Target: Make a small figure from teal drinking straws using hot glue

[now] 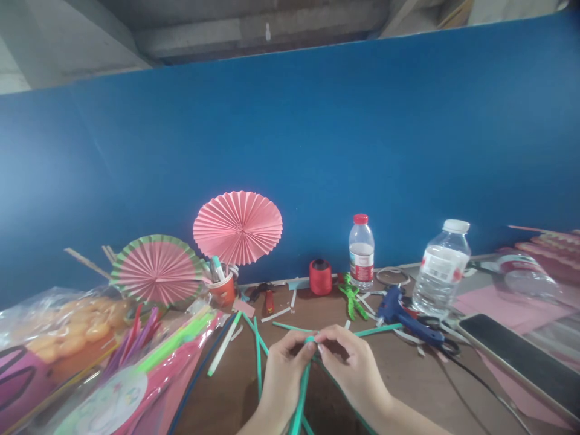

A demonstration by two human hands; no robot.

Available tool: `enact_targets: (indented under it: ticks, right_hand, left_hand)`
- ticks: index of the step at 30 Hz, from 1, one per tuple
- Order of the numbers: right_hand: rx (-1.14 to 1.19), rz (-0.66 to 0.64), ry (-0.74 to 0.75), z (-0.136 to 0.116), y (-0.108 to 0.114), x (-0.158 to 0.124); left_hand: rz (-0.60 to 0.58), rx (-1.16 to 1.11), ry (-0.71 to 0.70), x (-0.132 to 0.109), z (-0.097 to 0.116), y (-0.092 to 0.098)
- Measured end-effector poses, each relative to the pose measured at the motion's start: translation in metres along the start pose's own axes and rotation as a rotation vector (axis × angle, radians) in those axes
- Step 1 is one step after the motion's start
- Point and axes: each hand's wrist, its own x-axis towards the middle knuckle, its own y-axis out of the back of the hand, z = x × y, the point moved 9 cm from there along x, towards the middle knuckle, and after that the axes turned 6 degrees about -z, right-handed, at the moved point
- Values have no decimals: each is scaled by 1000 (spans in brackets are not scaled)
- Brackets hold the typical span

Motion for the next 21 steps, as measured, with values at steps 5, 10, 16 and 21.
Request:
enact_targets:
  ticks: [5, 10, 16, 21]
  right_hand:
    - [-36, 6, 17, -1, 0, 1]
    - [-59, 18, 39, -5, 2, 0]
    - [-41, 30, -16, 1, 3, 1]
    - [67, 40, -133, 17, 1, 0]
  left_hand:
    - [10, 45, 2, -1, 1, 1]
    - [10, 62, -7, -1, 0, 2]
    - [-5, -2, 8, 0, -1, 0]
    - [39, -178, 49, -1, -8, 2]
